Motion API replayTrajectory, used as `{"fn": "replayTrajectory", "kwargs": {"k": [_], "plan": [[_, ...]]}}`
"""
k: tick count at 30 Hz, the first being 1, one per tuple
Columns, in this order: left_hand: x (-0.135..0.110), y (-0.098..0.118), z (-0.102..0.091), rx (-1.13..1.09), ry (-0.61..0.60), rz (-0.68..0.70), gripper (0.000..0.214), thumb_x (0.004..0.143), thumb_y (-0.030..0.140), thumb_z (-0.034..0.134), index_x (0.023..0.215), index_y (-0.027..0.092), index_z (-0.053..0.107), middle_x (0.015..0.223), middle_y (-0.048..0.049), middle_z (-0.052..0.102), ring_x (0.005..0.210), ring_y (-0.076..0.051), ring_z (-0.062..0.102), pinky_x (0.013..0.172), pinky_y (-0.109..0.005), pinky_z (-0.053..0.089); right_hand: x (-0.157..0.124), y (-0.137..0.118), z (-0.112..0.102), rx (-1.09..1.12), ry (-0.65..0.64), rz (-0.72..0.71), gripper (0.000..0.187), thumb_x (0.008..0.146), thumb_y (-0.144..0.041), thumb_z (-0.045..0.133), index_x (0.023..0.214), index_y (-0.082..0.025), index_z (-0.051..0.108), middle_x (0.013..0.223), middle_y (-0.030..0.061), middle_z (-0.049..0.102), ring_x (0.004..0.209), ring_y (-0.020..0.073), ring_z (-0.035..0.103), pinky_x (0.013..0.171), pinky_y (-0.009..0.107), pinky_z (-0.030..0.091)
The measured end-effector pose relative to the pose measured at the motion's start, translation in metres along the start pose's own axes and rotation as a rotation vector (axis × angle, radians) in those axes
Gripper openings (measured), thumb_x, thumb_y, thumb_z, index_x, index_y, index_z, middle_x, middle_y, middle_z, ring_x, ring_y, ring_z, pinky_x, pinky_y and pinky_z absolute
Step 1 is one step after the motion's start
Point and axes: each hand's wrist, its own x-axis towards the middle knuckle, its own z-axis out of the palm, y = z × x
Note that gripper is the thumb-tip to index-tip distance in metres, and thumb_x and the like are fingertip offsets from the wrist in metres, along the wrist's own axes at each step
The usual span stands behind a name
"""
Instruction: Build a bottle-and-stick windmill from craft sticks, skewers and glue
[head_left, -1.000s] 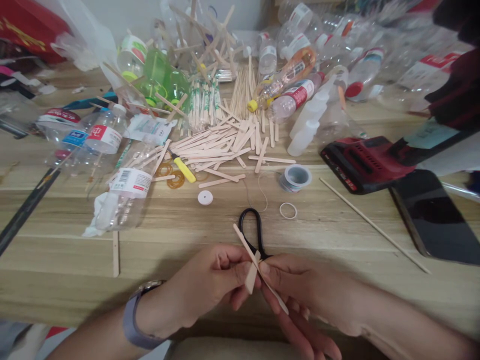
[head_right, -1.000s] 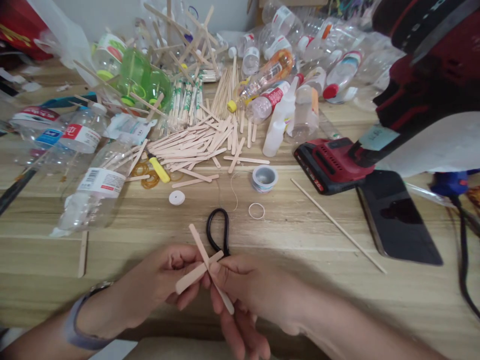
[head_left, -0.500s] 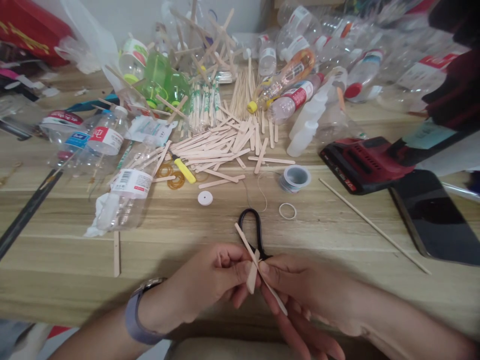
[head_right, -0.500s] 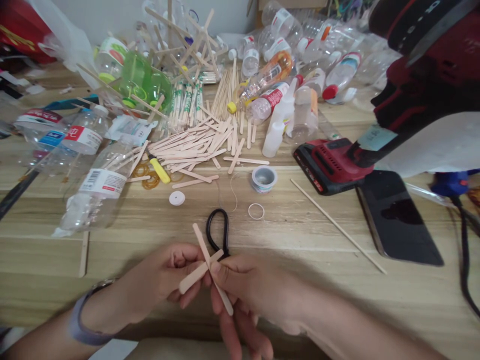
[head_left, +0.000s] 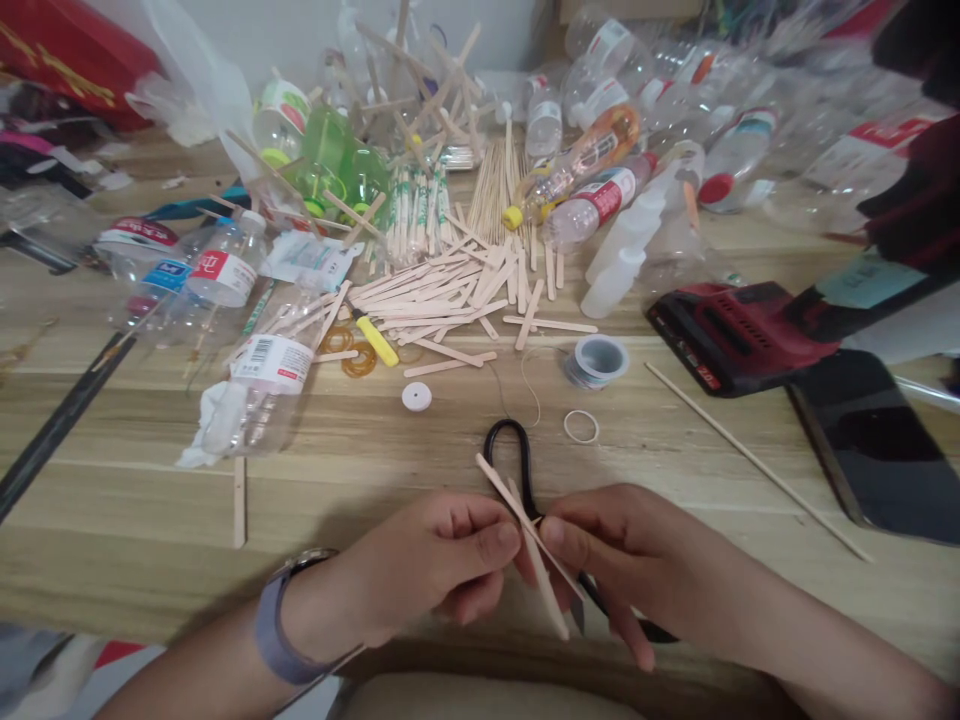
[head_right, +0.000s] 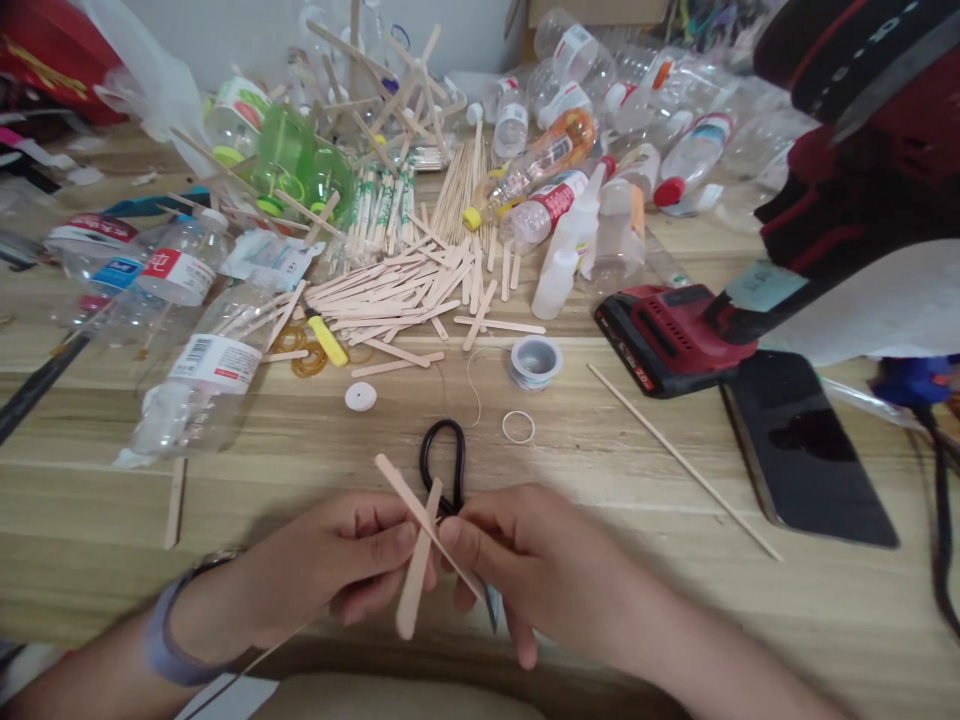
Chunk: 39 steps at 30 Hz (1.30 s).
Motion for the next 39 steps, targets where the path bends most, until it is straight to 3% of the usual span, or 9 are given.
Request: {"fn": "replayTrajectory", "kwargs": {"k": [4, 7, 11, 25, 39], "plan": [[-0.003, 0.004, 0.0, -0.052, -0.018, -0.019, 0.043, 0.086, 0.059, 0.058, 0.087, 0.016, 0.062, 0.05, 0.0089, 0.041, 0.044, -0.007, 0.028, 0.044, -0.022, 0.019, 0.0, -0.004, -0.003, -0.22, 0.343, -0.183, 0.026, 0.088, -0.039, 0.056, 0.073, -0.02, 0.064, 0.06, -0.0021, 0.06, 0.044, 0.008, 0.05, 0.042, 0.018, 0.035], [-0.003, 0.005, -0.001, -0.064, -0.012, -0.024, 0.041, 0.086, 0.056, 0.059, 0.084, 0.016, 0.062, 0.05, 0.0086, 0.039, 0.044, -0.007, 0.027, 0.043, -0.022, 0.018, -0.001, -0.005, -0.003, -0.269, 0.386, -0.375, 0.015, 0.086, -0.031, 0.062, 0.08, -0.023, 0.073, 0.067, -0.0003, 0.068, 0.06, 0.0129, 0.06, 0.055, 0.021, 0.044], [-0.002, 0.006, -0.002, -0.08, 0.013, -0.023, 0.04, 0.084, 0.056, 0.06, 0.08, 0.016, 0.061, 0.05, 0.0084, 0.039, 0.044, -0.007, 0.026, 0.043, -0.022, 0.018, -0.002, -0.005, -0.002, -0.22, 0.433, -0.425, 0.01, 0.083, -0.03, 0.068, 0.087, -0.024, 0.075, 0.076, 0.0012, 0.074, 0.07, 0.0165, 0.066, 0.064, 0.025, 0.05], [-0.001, 0.0, -0.005, -0.012, -0.03, -0.054, 0.041, 0.086, 0.055, 0.059, 0.083, 0.015, 0.065, 0.051, 0.0079, 0.041, 0.042, -0.006, 0.028, 0.043, -0.022, 0.018, 0.005, 0.004, 0.0, -0.219, 0.354, -0.611, 0.015, 0.09, -0.028, 0.065, 0.083, -0.021, 0.076, 0.072, 0.002, 0.072, 0.064, 0.012, 0.065, 0.057, 0.022, 0.047], [-0.003, 0.0, -0.001, 0.043, 0.022, -0.112, 0.032, 0.082, 0.048, 0.06, 0.076, 0.016, 0.065, 0.05, 0.0069, 0.045, 0.042, -0.007, 0.028, 0.042, -0.023, 0.017, 0.01, 0.011, 0.002, -0.19, 0.29, -0.614, 0.022, 0.094, -0.032, 0.059, 0.08, -0.022, 0.073, 0.075, 0.0034, 0.072, 0.066, 0.0123, 0.066, 0.06, 0.023, 0.049]]}}
